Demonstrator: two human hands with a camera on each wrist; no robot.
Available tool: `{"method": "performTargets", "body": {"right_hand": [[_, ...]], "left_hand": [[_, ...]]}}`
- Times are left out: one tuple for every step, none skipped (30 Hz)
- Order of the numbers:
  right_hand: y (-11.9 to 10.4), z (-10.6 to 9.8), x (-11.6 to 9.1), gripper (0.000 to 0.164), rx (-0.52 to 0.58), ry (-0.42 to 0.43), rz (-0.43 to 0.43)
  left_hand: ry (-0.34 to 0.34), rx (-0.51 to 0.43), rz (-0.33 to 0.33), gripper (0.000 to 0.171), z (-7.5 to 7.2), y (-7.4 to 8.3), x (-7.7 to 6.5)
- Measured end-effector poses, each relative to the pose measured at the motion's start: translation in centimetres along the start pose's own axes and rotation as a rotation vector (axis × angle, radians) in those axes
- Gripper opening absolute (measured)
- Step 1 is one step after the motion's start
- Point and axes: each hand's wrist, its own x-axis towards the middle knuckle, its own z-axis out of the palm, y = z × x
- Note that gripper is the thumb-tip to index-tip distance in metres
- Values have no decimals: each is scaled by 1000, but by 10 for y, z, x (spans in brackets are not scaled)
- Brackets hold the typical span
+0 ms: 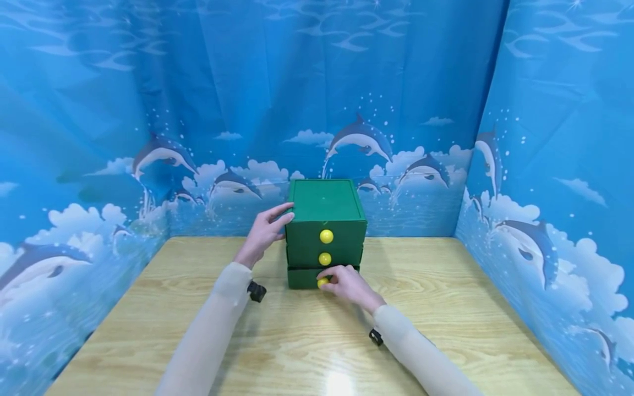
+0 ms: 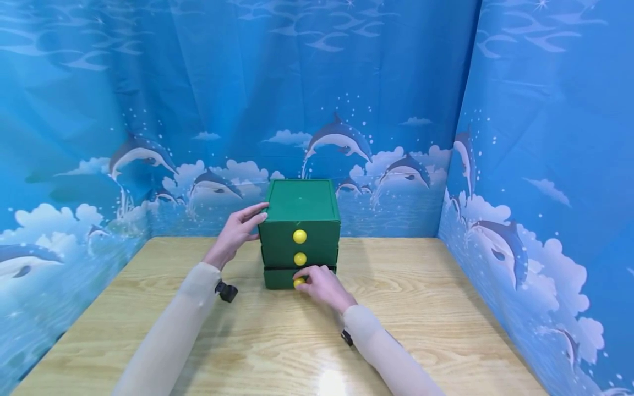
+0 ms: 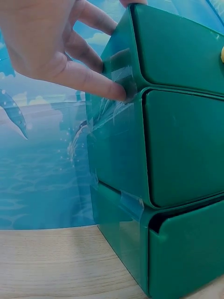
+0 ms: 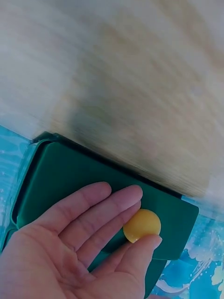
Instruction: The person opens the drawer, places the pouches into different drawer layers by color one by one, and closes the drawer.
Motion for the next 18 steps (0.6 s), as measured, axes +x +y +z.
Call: {"method": "performTargets", "body": {"right_hand": [[1, 0, 1, 22, -7, 3, 0], [1, 0, 2, 23, -19, 6, -1], [2, 1, 3, 23, -28, 9, -3], [3, 1, 4, 23, -36, 11, -4], [4, 1, 5, 23, -39, 13, -4], [4, 2, 5, 23, -42, 15, -5], [5, 2, 6, 23, -41, 16, -5], [6, 2, 6, 23, -38, 15, -5], [7, 2, 6, 24, -38, 13, -7], [8, 1, 6, 24, -36, 7, -8], [8, 1, 5, 25, -34, -3, -8], [9, 0, 3, 26, -32, -16, -12], [10, -2, 1, 27, -29, -31, -16], [11, -3, 0, 29, -25, -46, -23], [11, -5, -2, 30, -20, -58, -35], [12, -7, -4, 32, -14, -69, -44], [13, -9, -6, 34, 4, -81, -52], [14, -12, -8, 35, 22, -90, -62]], "left_hand": [[0, -1, 0, 54, 0, 0, 0], [1, -1, -1, 54, 0, 0, 0], [1, -2, -3, 53, 0, 0, 0], [2, -1, -4, 52, 0, 0, 0], [3, 1, -5, 52, 0, 0, 0], [2, 2, -4, 51, 0, 0, 0], [2, 2, -4, 51, 1, 0, 0], [1, 2, -4, 51, 1, 0, 0], [-1, 2, -3, 51, 2, 0, 0], [-3, 1, -2, 51, 2, 0, 0], [-4, -1, -2, 52, 3, -1, 0], [-7, -4, 0, 52, 3, -1, 0], [-7, -6, -2, 52, 4, -1, 0], [-9, -7, -1, 53, 4, -2, -1], [-10, -7, -1, 53, 5, -2, -1], [-9, -7, 0, 53, 5, -3, -1], [-8, -8, 2, 53, 5, -3, -1], [-7, -10, 4, 54, 6, -3, -1]]}}
